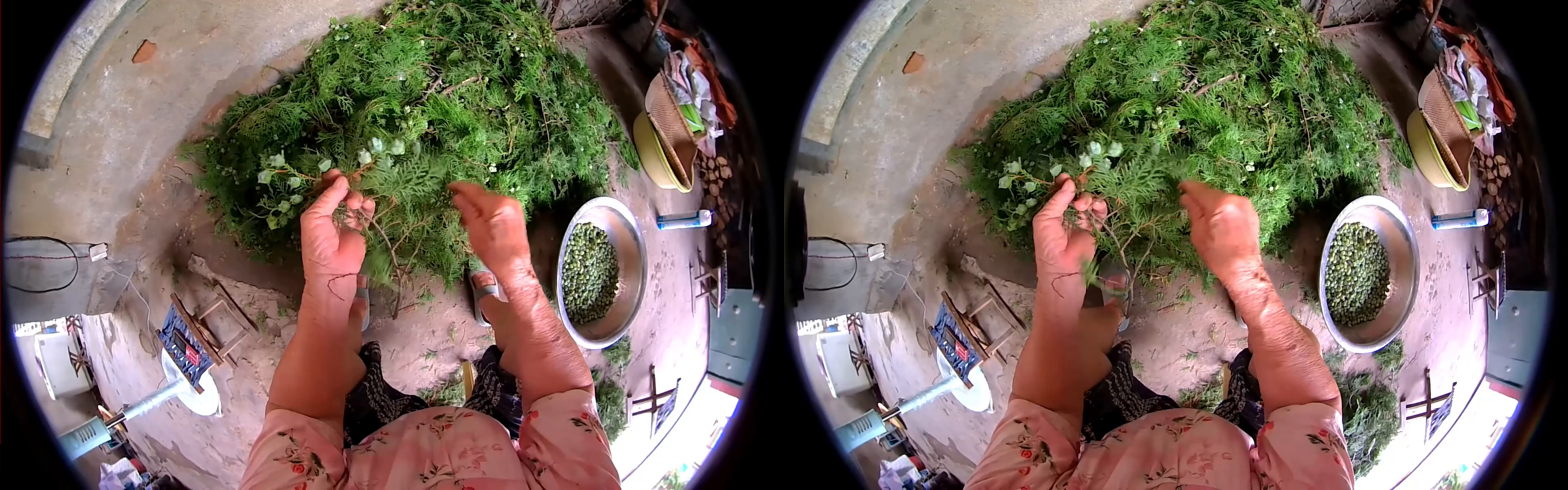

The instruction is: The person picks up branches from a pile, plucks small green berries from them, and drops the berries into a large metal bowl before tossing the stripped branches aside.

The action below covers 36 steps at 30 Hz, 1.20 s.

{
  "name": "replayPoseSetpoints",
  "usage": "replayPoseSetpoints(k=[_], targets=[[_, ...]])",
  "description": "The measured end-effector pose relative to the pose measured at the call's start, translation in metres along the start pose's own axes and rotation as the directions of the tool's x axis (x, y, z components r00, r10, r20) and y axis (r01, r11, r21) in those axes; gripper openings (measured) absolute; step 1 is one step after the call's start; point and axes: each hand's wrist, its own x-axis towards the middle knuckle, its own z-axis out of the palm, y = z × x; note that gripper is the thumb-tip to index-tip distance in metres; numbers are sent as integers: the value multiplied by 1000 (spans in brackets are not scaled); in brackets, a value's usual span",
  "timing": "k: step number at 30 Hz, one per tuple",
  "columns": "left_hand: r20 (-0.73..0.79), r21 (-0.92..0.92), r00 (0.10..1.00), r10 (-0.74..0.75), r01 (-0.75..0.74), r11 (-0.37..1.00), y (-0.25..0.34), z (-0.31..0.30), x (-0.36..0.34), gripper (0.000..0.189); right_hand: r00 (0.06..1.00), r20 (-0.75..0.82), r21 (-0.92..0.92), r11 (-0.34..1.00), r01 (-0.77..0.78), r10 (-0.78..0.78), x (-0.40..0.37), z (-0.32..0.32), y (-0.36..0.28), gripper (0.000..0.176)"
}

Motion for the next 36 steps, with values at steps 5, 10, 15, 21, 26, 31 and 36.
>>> replayPoseSetpoints(k=[5,10,15,21,26,31,36], targets=[[8,120,1000,-14,13,993,-7,4,-5,11,910,-412,192,980,50,34,7,-18,-8,7],[1,228,1000,-21,20,973,-13,8,-9,15,946,-295,373,895,243,-134,0,-5,-16,20],[2,317,998,-66,62,946,-20,14,-14,15,982,101,786,592,-176,158,-6,4,-29,36],[115,511,986,-118,43,858,-21,17,-19,16,965,56,845,502,-182,256,-2,2,-24,28],[172,640,960,-221,62,766,-21,25,-24,17,972,22,848,511,-142,234,0,-1,-23,25],[240,554,941,-236,67,830,-31,23,-27,25,973,-10,843,525,-116,231,0,0,-22,23],[254,504,945,-205,51,862,-32,18,-25,30,974,13,822,552,-140,227,0,-3,-23,23]])
